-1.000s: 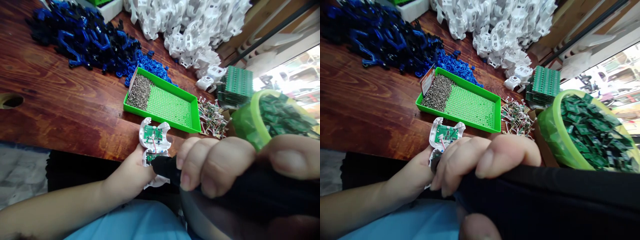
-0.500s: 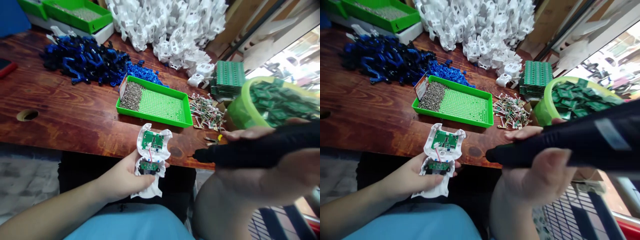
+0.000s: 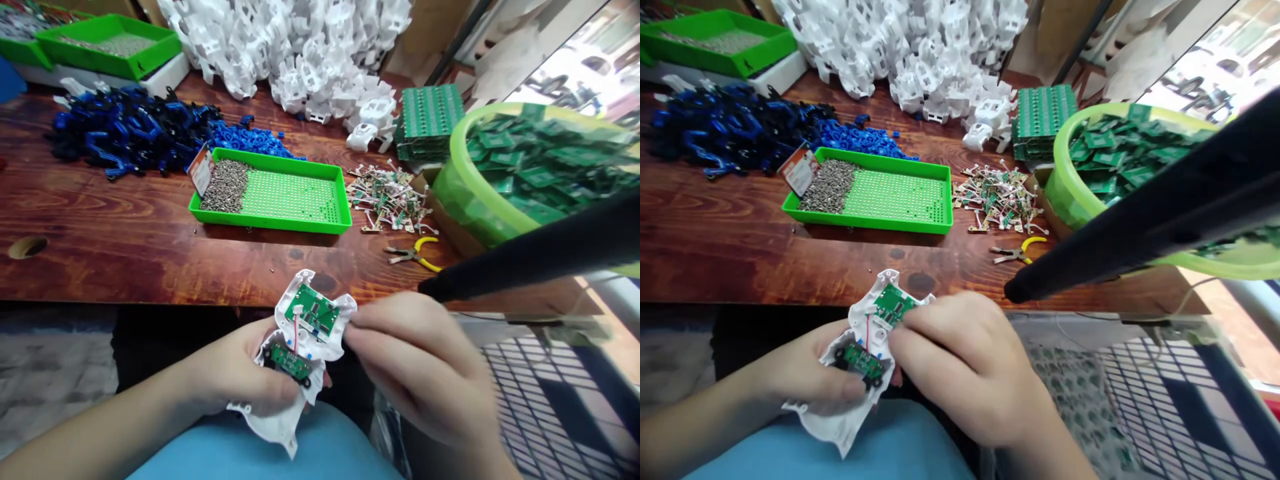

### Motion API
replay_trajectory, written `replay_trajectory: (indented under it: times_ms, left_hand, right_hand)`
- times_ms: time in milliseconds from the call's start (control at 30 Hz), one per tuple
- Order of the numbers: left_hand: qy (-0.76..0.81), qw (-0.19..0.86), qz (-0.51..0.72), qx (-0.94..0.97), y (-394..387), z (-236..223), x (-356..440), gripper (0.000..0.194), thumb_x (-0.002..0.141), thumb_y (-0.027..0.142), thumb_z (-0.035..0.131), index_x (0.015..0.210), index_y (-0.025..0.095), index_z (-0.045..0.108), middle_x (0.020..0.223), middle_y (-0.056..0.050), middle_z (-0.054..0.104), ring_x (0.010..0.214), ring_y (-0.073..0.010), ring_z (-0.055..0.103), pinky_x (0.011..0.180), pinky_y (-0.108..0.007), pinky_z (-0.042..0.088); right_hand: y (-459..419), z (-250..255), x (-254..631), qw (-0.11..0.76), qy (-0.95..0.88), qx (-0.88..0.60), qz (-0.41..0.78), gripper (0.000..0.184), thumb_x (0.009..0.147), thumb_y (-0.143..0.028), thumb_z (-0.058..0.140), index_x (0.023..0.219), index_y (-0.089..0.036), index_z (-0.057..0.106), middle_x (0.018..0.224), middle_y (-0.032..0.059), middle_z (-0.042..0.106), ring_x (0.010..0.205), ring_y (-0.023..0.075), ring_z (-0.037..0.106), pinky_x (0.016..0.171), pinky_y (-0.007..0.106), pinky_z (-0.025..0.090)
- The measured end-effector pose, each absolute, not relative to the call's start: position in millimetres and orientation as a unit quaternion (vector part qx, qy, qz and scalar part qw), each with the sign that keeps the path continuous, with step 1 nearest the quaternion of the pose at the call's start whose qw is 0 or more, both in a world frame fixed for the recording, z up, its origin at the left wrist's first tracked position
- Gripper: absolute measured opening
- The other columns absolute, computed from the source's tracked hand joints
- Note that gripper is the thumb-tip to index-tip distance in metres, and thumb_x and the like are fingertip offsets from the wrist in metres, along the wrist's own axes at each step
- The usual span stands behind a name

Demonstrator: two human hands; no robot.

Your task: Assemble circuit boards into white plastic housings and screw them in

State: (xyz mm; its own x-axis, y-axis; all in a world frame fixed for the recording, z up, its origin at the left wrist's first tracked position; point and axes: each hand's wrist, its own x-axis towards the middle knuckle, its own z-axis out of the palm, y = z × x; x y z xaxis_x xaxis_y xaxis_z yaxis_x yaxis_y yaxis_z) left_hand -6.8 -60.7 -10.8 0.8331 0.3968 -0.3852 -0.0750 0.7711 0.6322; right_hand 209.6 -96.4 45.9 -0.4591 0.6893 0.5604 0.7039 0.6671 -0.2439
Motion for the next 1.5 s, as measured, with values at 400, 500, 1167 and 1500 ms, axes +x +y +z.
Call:
replay_trajectory:
  times_ms: [400, 500, 1167, 1500]
  left_hand:
    - [0.243, 0.894, 0.103, 0.362, -60.1, 0.0, -3.2, 0.032, 0.06, 0.001, 0.065, 0.086, 0.018, 0.072, 0.081, -0.001, 0.074, 0.074, -0.0157, 0.065, 0.065, -0.022, 0.047]
    - [0.283, 0.863, 0.133, 0.396, -64.1, -2.4, -6.0, 0.045, 0.062, 0.0, 0.066, 0.101, 0.022, 0.067, 0.081, 0.002, 0.071, 0.076, -0.0167, 0.065, 0.064, -0.023, 0.048]
    - [0.325, 0.679, 0.288, 0.592, -74.9, -3.5, -7.8, 0.051, 0.089, 0.029, 0.059, 0.134, 0.017, 0.04, 0.133, -0.012, 0.058, 0.119, -0.0242, 0.057, 0.098, -0.029, 0.045]
    - [0.317, 0.636, 0.295, 0.638, -73.4, -10.7, -9.6, 0.047, 0.09, 0.018, 0.051, 0.134, 0.013, 0.039, 0.138, -0.014, 0.053, 0.123, -0.0229, 0.053, 0.107, -0.032, 0.039]
  right_hand:
    - [-68.3, 53.4, 194.2, 0.163, -0.94, -0.3, -0.017, 0.026, 0.098, -0.021, 0.043, 0.099, -0.019, 0.069, 0.104, 0.0018, 0.071, 0.099, 0.0179, 0.06, 0.082, 0.032, 0.047]
    - [-70.3, 56.6, 193.3, 0.174, -0.938, -0.292, -0.06, 0.03, 0.099, -0.02, 0.04, 0.095, -0.019, 0.07, 0.097, 0.0024, 0.072, 0.092, 0.0167, 0.063, 0.077, 0.032, 0.048]
    - [-90.6, 13.6, 172.5, 0.405, -0.847, -0.321, -0.126, 0.022, 0.091, -0.014, 0.05, 0.096, -0.012, 0.071, 0.096, 0.0067, 0.073, 0.086, 0.0165, 0.062, 0.065, 0.03, 0.048]
    - [-91.5, 13.1, 177.6, 0.373, -0.847, -0.377, -0.043, 0.02, 0.092, -0.01, 0.052, 0.104, -0.012, 0.068, 0.094, 0.0055, 0.068, 0.084, 0.0163, 0.054, 0.074, 0.032, 0.045]
